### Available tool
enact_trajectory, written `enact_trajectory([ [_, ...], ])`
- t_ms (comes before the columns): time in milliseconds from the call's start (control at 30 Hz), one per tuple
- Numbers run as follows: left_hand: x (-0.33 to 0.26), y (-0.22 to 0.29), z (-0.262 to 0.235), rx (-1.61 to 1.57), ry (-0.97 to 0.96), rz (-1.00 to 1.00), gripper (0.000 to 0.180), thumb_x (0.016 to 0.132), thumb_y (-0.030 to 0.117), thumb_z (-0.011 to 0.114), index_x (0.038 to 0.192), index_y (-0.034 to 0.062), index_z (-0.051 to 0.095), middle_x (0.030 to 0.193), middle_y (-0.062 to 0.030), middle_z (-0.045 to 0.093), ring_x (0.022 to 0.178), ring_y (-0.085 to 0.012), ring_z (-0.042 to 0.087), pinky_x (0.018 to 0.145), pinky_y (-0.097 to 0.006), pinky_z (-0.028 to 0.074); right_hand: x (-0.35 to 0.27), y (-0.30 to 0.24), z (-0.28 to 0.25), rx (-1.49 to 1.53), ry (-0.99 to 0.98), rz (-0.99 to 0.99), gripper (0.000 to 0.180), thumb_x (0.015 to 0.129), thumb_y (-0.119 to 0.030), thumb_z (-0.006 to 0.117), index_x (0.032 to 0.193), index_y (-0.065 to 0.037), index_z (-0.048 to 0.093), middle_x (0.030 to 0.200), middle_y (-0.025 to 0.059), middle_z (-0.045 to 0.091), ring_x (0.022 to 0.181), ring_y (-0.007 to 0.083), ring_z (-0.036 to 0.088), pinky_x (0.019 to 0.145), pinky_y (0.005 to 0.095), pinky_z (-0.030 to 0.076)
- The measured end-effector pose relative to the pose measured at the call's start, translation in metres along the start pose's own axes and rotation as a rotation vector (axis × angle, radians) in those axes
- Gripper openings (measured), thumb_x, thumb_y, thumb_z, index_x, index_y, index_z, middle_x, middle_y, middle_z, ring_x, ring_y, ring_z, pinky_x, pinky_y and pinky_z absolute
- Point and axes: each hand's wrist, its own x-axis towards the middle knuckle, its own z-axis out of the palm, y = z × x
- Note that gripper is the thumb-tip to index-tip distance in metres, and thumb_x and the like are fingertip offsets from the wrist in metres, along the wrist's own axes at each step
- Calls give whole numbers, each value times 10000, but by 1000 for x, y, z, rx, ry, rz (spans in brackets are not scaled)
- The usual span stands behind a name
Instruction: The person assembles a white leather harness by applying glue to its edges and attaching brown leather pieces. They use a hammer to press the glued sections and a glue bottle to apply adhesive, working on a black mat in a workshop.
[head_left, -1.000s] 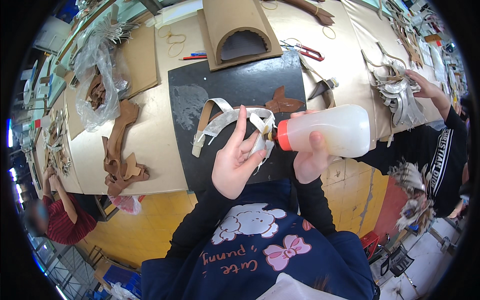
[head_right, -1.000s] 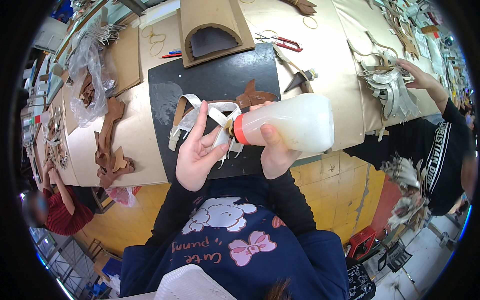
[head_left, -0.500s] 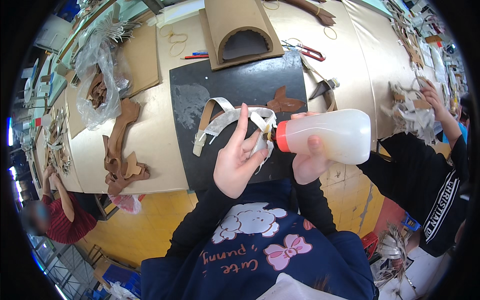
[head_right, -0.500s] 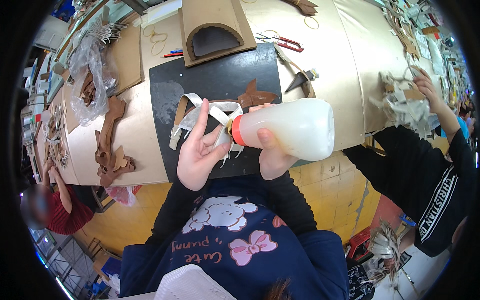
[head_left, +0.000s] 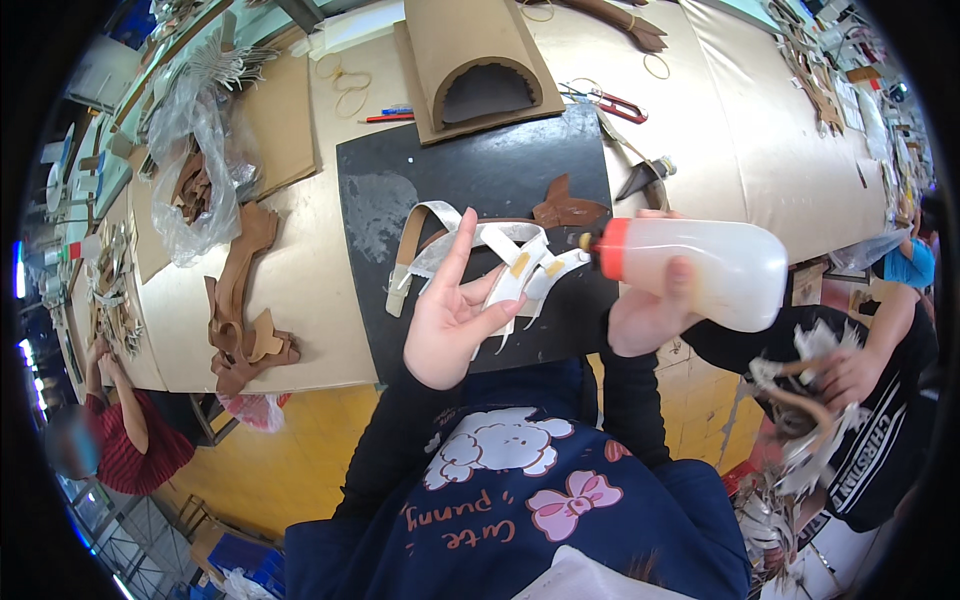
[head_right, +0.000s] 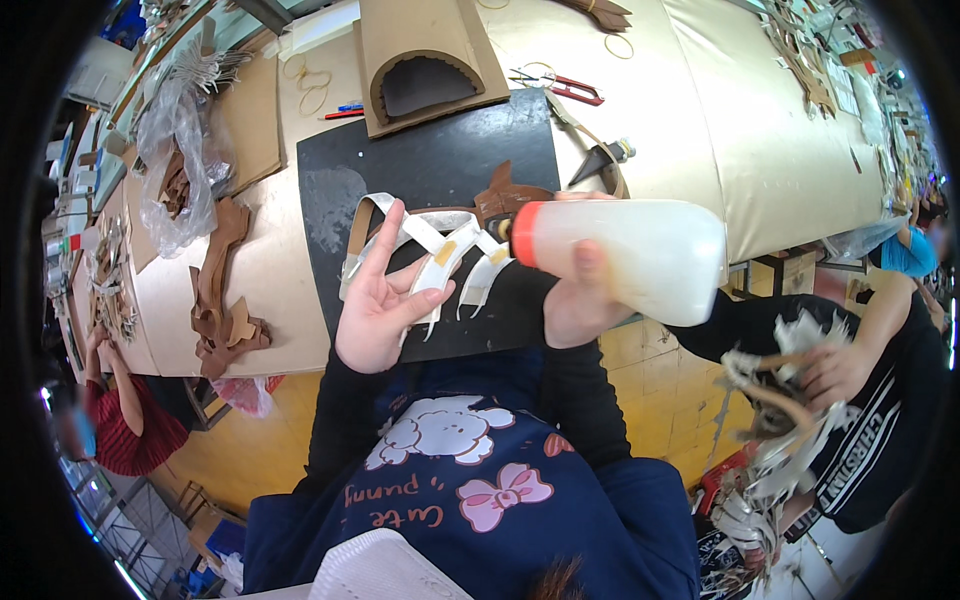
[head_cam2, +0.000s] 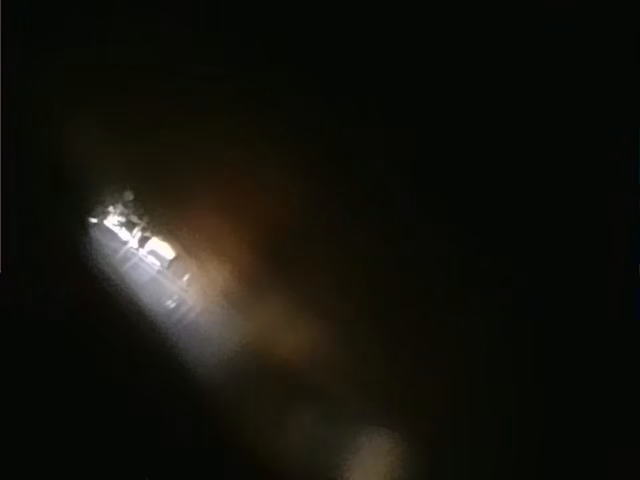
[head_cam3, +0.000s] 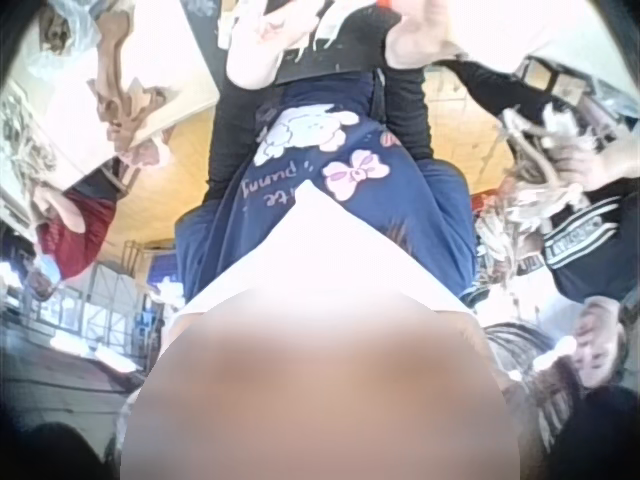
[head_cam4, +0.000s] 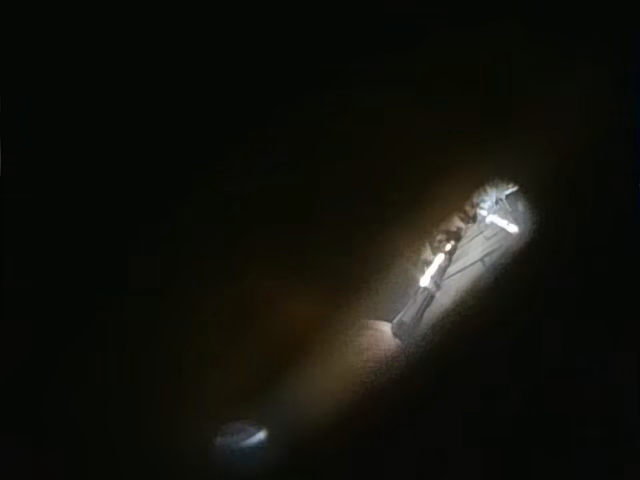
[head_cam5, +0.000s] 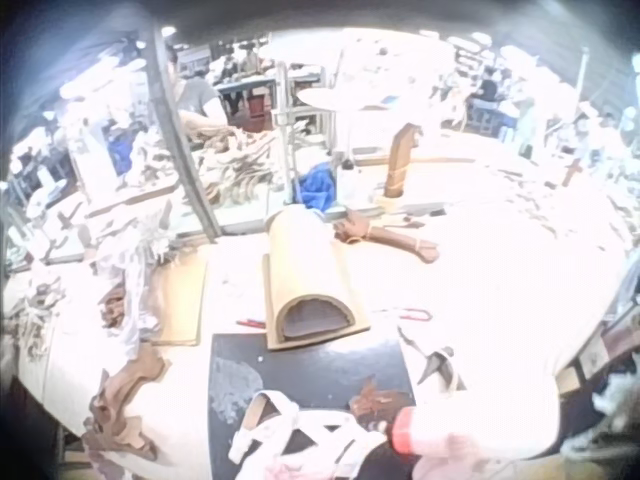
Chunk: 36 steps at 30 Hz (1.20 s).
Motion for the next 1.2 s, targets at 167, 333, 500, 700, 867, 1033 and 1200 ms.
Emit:
enact_trajectory([
  [167,0,6,-12,-101,26,-84,963,913,-155,578,1625,124,-7,1422,-311,509,1289,-278,563,1062,-367,476,-5,-14,-3,167,-126,149,595,814,-300,789,1220,53,533,1085,231,633,963,336,660,887,450,534],
  [333,-2,6,-10,-87,27,-54,973,907,-162,580,1626,134,-5,1420,-299,515,1292,-273,561,1055,-374,483,-19,-14,10,50,-233,197,626,829,-273,760,1289,34,466,1055,226,620,920,366,668,845,491,546],
  [500,-5,6,-5,-72,23,-6,973,912,-157,576,1626,136,-17,1429,-295,510,1284,-253,561,1046,-345,480,-16,-12,16,43,-174,273,600,831,-261,761,1278,30,486,1038,221,640,916,345,678,855,467,555],
  [700,-6,1,8,23,46,66,957,915,-156,559,1625,131,-15,1443,-300,492,1298,-264,554,1064,-352,477,-11,-7,14,78,-44,321,577,836,-270,760,1261,24,503,1029,212,646,912,312,684,854,429,562],
  [867,-6,1,14,77,-18,59,940,947,-131,534,1623,121,-69,1468,-257,492,1324,-188,505,1023,-256,430,-9,-1,10,91,-22,294,564,843,-294,751,1242,27,514,1010,190,639,912,300,673,846,410,558],
  [1033,-5,-1,17,102,-3,99,933,944,-141,519,1623,115,-67,1459,-261,504,1328,-180,493,1002,-230,421,-15,-3,11,90,-49,211,544,841,-278,741,1230,35,523,997,195,637,913,312,664,838,433,548],
  [1200,-5,-1,17,140,7,119,920,950,-136,514,1622,109,-66,1462,-270,501,1319,-163,489,1014,-236,423,-19,-5,12,122,-126,207,535,839,-232,726,1245,45,516,985,209,639,930,357,656,849,476,532],
])
